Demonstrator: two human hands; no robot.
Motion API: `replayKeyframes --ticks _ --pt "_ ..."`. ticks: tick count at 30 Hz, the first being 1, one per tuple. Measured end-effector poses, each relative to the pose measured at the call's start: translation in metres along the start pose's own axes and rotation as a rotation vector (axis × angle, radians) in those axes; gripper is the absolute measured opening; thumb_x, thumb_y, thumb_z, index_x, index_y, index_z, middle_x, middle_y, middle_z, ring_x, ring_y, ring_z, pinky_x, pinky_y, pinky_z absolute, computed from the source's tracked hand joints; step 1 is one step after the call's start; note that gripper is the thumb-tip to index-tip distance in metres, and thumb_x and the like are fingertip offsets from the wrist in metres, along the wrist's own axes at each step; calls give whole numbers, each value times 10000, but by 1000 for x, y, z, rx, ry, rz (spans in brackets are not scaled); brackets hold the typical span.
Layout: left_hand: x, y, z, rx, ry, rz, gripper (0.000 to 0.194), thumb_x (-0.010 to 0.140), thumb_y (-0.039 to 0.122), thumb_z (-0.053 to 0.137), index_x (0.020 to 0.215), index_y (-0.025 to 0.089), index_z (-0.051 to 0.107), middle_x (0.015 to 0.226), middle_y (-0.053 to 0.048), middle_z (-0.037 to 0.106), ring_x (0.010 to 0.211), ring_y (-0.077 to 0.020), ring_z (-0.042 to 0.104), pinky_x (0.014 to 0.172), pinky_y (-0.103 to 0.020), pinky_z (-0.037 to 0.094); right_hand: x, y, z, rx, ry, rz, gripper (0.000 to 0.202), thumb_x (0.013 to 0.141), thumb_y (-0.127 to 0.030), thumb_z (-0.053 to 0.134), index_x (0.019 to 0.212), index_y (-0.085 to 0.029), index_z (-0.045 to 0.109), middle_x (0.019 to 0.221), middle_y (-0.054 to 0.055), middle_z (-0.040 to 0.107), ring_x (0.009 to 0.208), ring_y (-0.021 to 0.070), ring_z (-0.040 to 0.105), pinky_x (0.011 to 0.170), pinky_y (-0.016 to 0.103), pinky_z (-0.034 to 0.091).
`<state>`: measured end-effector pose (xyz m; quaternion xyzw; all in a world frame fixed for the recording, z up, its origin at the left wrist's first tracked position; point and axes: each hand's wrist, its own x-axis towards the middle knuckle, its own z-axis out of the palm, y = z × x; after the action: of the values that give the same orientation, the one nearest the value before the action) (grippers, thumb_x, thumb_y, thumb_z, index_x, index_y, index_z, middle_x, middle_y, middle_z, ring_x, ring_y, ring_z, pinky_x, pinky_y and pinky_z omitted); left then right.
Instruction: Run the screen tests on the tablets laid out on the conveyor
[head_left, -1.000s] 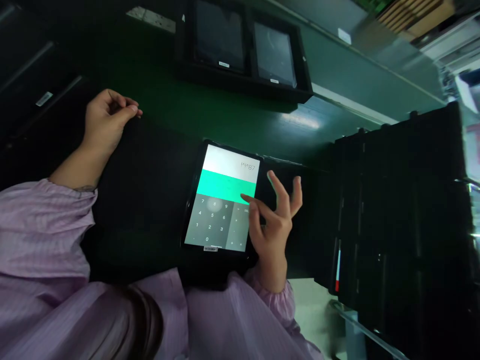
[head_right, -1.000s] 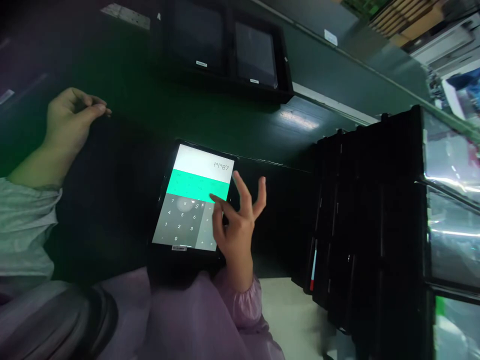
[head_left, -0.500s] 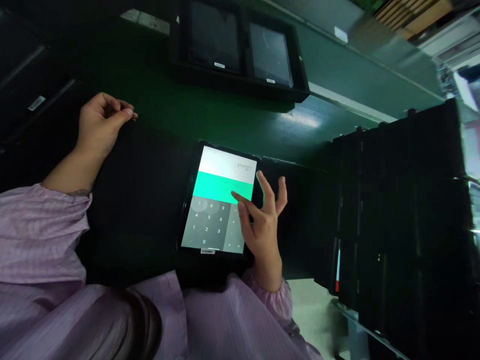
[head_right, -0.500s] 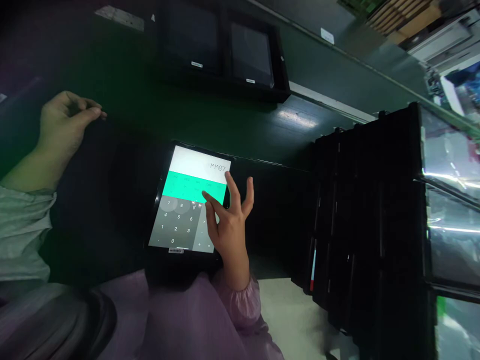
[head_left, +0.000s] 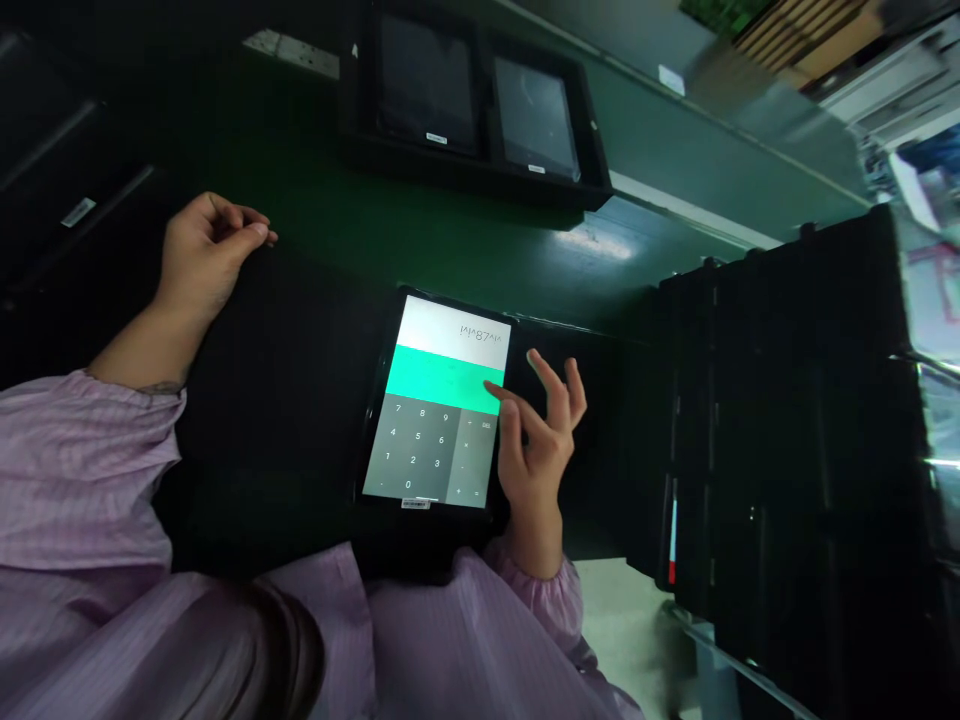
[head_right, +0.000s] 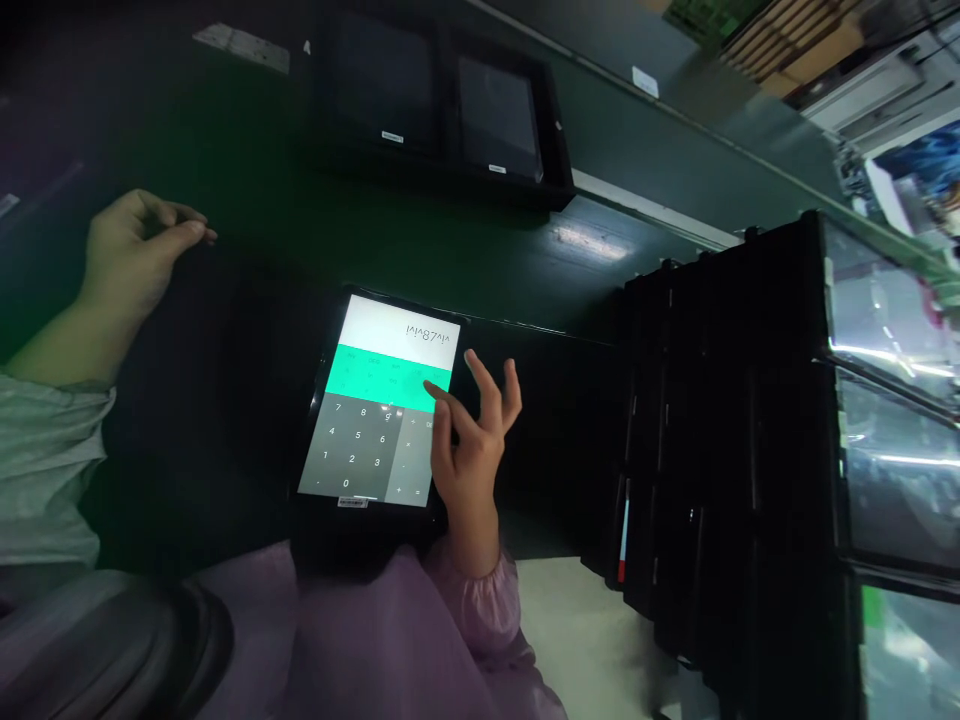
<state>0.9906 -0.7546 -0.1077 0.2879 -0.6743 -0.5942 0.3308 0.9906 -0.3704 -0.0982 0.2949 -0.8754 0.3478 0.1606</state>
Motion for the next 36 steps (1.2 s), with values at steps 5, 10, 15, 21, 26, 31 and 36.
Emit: replayKeyframes --ticks 5,10,15,21,26,31,36 --pt "2 -3 -3 -1 -23 0 408 723 -206 590 649 172 454 731 3 663 661 -112 657 834 -312 611 -1 4 0 15 128 54 308 1054 -265 500 1109 -261 803 1411 74 651 1479 358 444 1154 681 422" --pt "6 -14 -9 -19 -79 52 371 732 -169 610 663 168 471 764 1 680 684 -106 657 778 -267 597 -2 1 1 6 114 62 315 1061 -281 496 1099 -236 806 1387 86 665 1448 345 483 1143 654 447" --pt "8 -22 -12 -38 -100 93 347 719 -136 630 666 167 471 768 -2 686 685 -98 655 724 -228 579 3 -1 -4 -14 55 2 305 1053 -262 509 1100 -242 810 1432 90 629 1473 354 439 1158 652 437" --pt "7 -20 -10 -28 -93 90 363 729 -161 616 664 164 466 756 1 682 675 -93 667 667 -194 550 22 2 -5 -105 -123 -68 301 1056 -296 515 1200 -287 778 1600 57 460 1572 388 257 1227 710 321" --pt "7 -21 -11 -25 -98 71 371 729 -169 615 665 163 461 767 -2 683 685 -104 670 689 -214 551 28 1 7 -117 -209 -80 328 1066 -306 490 1280 -275 737 1674 59 361 1613 405 129 1247 731 267" --pt "6 -20 -12 20 -127 78 390 759 -190 604 683 161 453 780 -7 669 712 -113 683 765 -256 580 26 4 5 -74 -59 -58 324 1070 -285 478 1235 -268 757 1605 61 477 1585 385 253 1239 723 289" --pt "4 -14 -9 47 -107 60 425 774 -218 584 677 164 426 773 10 652 712 -116 682 855 -328 606 25 10 4 -27 29 20 328 1074 -307 474 1230 -266 760 1516 77 570 1529 365 369 1194 689 387"
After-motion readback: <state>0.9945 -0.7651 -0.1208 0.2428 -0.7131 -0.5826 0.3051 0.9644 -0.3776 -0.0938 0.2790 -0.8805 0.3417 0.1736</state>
